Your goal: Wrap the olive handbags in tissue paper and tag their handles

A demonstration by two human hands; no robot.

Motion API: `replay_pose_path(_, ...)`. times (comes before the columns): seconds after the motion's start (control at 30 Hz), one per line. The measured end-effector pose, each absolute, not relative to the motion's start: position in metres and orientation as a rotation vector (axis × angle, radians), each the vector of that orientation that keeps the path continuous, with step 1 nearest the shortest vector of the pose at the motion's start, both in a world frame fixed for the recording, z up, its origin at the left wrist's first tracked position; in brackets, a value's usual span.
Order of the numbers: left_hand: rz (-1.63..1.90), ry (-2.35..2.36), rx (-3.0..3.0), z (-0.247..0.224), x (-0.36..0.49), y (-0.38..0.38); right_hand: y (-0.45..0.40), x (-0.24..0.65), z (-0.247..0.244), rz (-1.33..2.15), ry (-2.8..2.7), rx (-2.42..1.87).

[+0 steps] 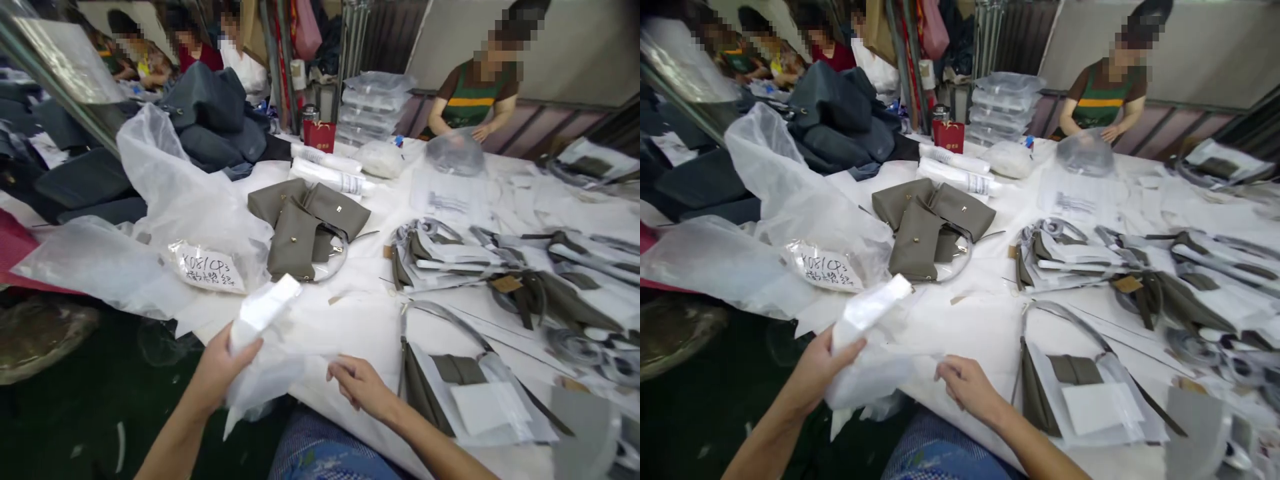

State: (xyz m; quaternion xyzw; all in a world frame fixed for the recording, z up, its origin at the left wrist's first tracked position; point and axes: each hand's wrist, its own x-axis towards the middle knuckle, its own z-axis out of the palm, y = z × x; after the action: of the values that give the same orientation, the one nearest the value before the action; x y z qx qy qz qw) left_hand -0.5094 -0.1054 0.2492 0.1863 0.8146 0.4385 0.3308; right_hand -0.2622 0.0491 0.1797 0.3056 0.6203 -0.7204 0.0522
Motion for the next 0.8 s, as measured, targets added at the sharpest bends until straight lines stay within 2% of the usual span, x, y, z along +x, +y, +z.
replay_pose_path(0.23,1.241,1.422,0.877,0.262,-0.292,0.07,0.03,-0.089,0.142,-2.114,1.781,1.107)
replay_pose_path(0.43,1.149,1.191,0.76,0.244,-0.107,0.172,0.033,0.022,0.163,-2.219,1.828,1.197)
replay_pose_path(0.57,1.091,1.186,0.762,0.21,-0.012,0.213,0.051,0.084,0.171,-2.333,1.72,1.417)
replay_pose_path(0.8,1.112,1.368,0.723,0.145,0.099,0.214,0.042,0.14,0.149,-2.296,1.871,1.55)
